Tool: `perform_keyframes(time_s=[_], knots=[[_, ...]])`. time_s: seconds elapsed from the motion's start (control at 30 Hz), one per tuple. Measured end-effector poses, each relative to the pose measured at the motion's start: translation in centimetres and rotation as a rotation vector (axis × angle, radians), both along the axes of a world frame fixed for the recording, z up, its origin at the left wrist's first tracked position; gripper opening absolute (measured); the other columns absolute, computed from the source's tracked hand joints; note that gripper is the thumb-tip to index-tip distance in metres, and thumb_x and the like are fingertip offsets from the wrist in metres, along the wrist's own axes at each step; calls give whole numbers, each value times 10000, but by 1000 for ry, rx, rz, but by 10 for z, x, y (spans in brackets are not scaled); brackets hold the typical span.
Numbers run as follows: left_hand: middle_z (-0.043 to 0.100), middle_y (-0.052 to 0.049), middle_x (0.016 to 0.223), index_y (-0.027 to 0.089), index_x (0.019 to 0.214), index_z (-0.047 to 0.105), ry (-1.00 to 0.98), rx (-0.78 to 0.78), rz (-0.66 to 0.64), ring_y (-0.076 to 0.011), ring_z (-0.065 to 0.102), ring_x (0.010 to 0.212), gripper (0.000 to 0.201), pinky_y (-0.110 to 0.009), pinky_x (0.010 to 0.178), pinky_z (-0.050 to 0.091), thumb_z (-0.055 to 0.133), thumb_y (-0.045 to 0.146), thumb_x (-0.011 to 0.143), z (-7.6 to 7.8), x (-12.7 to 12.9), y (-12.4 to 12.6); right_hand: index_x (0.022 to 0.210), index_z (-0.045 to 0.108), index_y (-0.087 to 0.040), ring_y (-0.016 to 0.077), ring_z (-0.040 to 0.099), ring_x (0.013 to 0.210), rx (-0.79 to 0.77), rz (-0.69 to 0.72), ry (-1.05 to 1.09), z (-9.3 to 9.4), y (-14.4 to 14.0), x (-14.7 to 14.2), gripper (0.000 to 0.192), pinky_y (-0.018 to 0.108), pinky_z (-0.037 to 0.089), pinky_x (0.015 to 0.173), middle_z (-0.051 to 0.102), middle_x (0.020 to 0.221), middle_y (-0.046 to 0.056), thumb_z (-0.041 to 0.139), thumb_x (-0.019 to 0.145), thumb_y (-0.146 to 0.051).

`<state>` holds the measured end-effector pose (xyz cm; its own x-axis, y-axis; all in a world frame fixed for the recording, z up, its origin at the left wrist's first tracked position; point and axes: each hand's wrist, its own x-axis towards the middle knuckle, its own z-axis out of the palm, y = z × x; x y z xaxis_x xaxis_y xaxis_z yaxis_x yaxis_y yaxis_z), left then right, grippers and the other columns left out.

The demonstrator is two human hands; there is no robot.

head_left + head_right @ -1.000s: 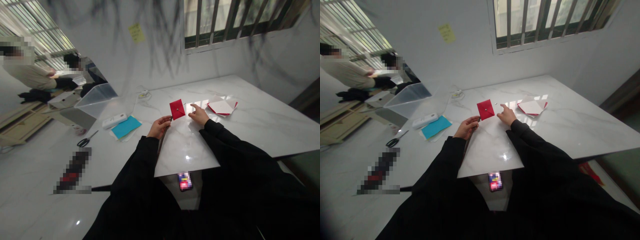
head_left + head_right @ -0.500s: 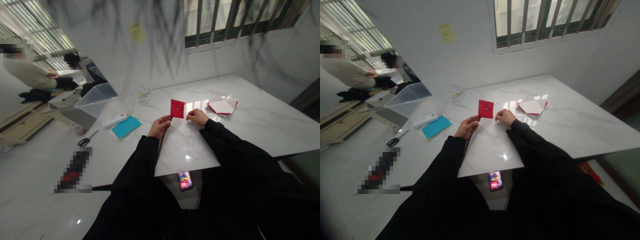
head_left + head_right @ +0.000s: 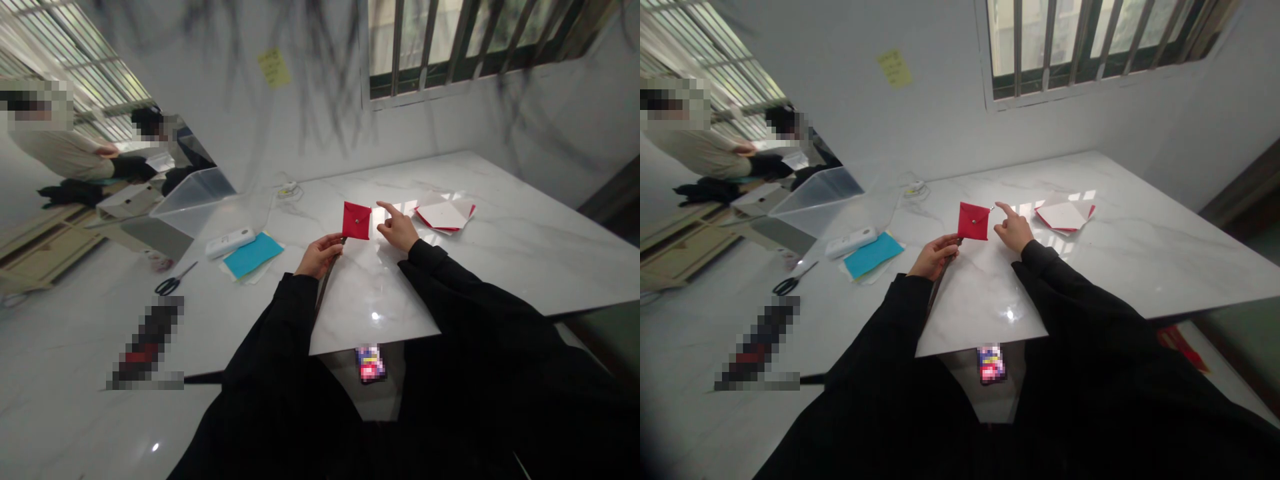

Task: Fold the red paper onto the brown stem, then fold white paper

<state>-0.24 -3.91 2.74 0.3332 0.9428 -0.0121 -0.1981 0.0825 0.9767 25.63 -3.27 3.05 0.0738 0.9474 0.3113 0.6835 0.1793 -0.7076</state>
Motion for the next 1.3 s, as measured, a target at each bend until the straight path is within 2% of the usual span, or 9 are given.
perform_keyframes(time_s=[0.13,0.47,0.67,0.73,0.83,0.9,1.13,1.2,1.3], knots=[[725,-54,897,139,1043,796,9,-7,-21,-113,591,705,517,-284,704,458,965,266,571,1,1,-1,1519,560,-193,163,532,592,66,47,-8,2,-2,0,714,272,428,735,570,582,-56,536,807,-153],[724,-56,908,144,1044,795,1,12,0,-115,579,704,502,-296,722,468,957,279,587,-1,-1,1,1175,801,-201,157,536,625,-26,65,-91,-3,3,1,442,271,395,701,634,643,-17,578,796,-159],[723,-58,924,136,1065,787,-7,16,-1,-112,588,711,507,-289,726,473,951,273,606,-1,-1,2,1404,673,-147,162,560,632,-7,7,-36,-3,4,2,607,266,410,711,646,620,-28,591,803,-149],[724,-56,922,136,1057,788,-17,7,5,-107,589,708,513,-279,714,471,957,273,593,-2,-2,2,1238,777,-159,153,543,605,-63,78,-59,-2,4,2,461,263,395,677,628,586,-26,590,817,-169],[730,-55,931,143,1065,789,-35,-4,29,-101,591,707,512,-264,700,469,954,273,598,-3,-2,3,812,841,-176,135,520,577,-160,256,-121,-2,3,0,246,263,367,633,630,575,-3,595,822,-191],[732,-55,927,146,1068,790,-40,-3,43,-98,589,701,502,-259,691,468,948,271,608,-3,-2,3,755,833,-182,130,533,592,-129,261,-123,-3,3,-2,251,261,366,643,660,611,6,592,826,-180],[727,-52,923,144,1063,794,-37,-13,52,-102,590,709,506,-260,683,452,951,260,596,-3,-2,2,859,841,-191,144,529,614,-44,67,-115,-4,4,-2,221,272,366,669,651,650,10,623,833,-203],[724,-49,905,143,1054,796,-33,-11,45,-104,587,709,507,-265,694,455,957,263,589,-2,-2,1,970,831,-195,147,529,607,-33,48,-82,-5,3,-2,271,266,368,665,619,623,-12,614,810,-172],[724,-48,890,143,1024,804,-16,-10,11,-105,588,712,495,-266,708,462,967,265,573,0,-2,-2,1276,737,-203,157,537,595,11,19,-26,-6,2,-2,523,259,374,665,557,561,-59,595,778,-131]])
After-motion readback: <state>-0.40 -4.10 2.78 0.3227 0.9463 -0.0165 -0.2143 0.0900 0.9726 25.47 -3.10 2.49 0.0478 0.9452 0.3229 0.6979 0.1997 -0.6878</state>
